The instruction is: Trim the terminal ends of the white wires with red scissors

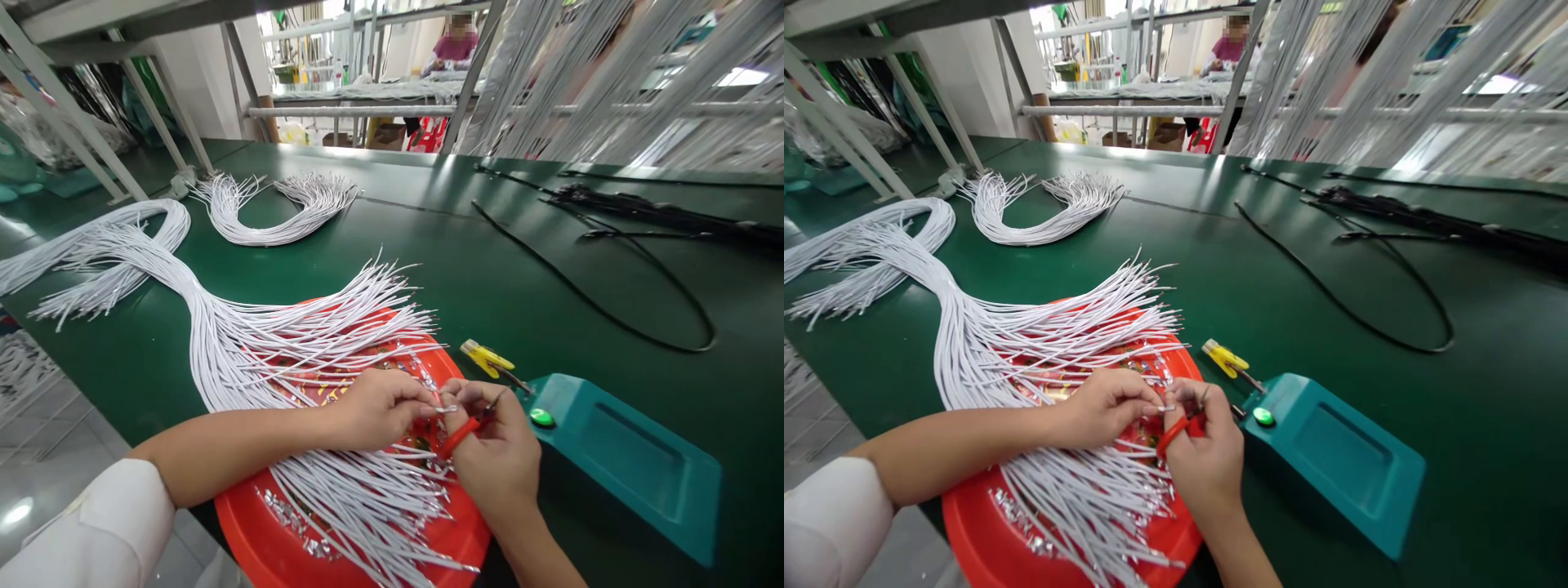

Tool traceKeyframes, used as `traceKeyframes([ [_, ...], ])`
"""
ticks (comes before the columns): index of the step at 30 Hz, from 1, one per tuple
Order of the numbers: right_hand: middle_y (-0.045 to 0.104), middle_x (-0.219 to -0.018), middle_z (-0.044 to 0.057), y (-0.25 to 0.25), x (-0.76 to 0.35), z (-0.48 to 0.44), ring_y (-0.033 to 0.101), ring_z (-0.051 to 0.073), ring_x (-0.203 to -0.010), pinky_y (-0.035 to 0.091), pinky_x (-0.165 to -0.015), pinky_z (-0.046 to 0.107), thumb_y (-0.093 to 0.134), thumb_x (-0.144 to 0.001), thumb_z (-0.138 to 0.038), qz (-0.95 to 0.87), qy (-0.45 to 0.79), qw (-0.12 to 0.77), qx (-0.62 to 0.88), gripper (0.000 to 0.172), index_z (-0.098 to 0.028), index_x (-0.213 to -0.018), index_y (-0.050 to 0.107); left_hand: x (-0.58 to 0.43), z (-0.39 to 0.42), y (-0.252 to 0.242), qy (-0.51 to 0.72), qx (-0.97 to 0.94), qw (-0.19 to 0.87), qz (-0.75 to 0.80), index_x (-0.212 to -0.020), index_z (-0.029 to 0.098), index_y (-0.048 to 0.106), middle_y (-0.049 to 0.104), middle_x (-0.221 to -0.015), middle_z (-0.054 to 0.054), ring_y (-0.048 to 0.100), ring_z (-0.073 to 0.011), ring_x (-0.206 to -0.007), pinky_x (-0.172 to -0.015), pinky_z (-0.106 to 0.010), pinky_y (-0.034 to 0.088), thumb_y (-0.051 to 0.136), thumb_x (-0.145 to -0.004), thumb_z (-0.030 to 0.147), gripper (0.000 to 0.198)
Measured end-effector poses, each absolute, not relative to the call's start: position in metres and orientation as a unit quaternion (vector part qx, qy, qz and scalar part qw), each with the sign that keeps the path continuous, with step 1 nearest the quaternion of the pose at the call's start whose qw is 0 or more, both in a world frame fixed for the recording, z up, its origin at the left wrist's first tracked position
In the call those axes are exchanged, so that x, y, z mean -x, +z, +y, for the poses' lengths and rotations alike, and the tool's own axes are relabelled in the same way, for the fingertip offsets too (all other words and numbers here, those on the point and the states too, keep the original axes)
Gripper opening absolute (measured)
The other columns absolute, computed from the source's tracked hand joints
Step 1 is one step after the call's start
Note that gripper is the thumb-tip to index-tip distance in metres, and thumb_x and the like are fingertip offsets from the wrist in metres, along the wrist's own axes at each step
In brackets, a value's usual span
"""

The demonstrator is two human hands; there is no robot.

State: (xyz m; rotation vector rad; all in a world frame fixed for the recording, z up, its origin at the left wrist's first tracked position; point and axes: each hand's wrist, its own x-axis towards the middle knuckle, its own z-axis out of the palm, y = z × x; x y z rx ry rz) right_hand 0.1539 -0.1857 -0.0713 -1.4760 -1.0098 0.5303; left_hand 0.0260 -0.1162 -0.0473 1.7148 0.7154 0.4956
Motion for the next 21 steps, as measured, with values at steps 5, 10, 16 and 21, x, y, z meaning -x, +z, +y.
traceKeyframes([
  [5, 0.064, -0.075, 0.002, -0.066, -0.156, -0.183, 0.062, 0.015, -0.068, 0.052, -0.061, 0.028, 0.066, -0.071, -0.03, -0.388, 0.269, 0.611, 0.636, 0.018, -0.021, -0.078, 0.052, -0.03, -0.116, -0.05, 0.158, -0.63, 0.68, 0.34, -0.072, 0.01, 0.061, 0.056, -0.059, 0.001, 0.047, -0.0052, -0.05, -0.049, -0.017, 0.038, 0.051, -0.083, 0.02, 0.017],
  [10, 0.068, -0.078, 0.005, -0.058, -0.157, -0.184, 0.061, 0.014, -0.055, 0.052, -0.055, 0.029, 0.072, -0.066, -0.035, -0.314, 0.322, 0.632, 0.631, 0.03, -0.02, -0.083, 0.052, -0.031, -0.114, -0.056, 0.177, -0.571, 0.722, 0.349, -0.07, 0.01, 0.056, 0.053, -0.057, 0.002, 0.044, -0.0033, -0.045, -0.045, -0.015, 0.034, 0.053, -0.083, 0.025, 0.02],
  [16, 0.067, -0.071, 0.002, -0.059, -0.153, -0.184, 0.065, 0.017, -0.065, 0.054, -0.061, 0.03, 0.072, -0.066, -0.033, -0.34, 0.313, 0.633, 0.621, 0.026, -0.021, -0.081, 0.054, -0.031, -0.115, -0.056, 0.19, -0.552, 0.732, 0.351, -0.068, 0.01, 0.055, 0.051, -0.056, 0.003, 0.041, -0.0021, -0.042, -0.042, -0.015, 0.032, 0.054, -0.081, 0.022, 0.017],
  [21, 0.067, -0.075, 0.002, -0.062, -0.156, -0.186, 0.064, 0.016, -0.066, 0.053, -0.059, 0.027, 0.065, -0.072, -0.03, -0.429, 0.218, 0.58, 0.657, 0.014, -0.022, -0.08, 0.056, -0.029, -0.113, -0.055, 0.173, -0.545, 0.748, 0.336, -0.072, 0.01, 0.059, 0.052, -0.055, 0.004, 0.042, -0.0019, -0.042, -0.042, -0.015, 0.033, 0.056, -0.081, 0.024, 0.017],
])
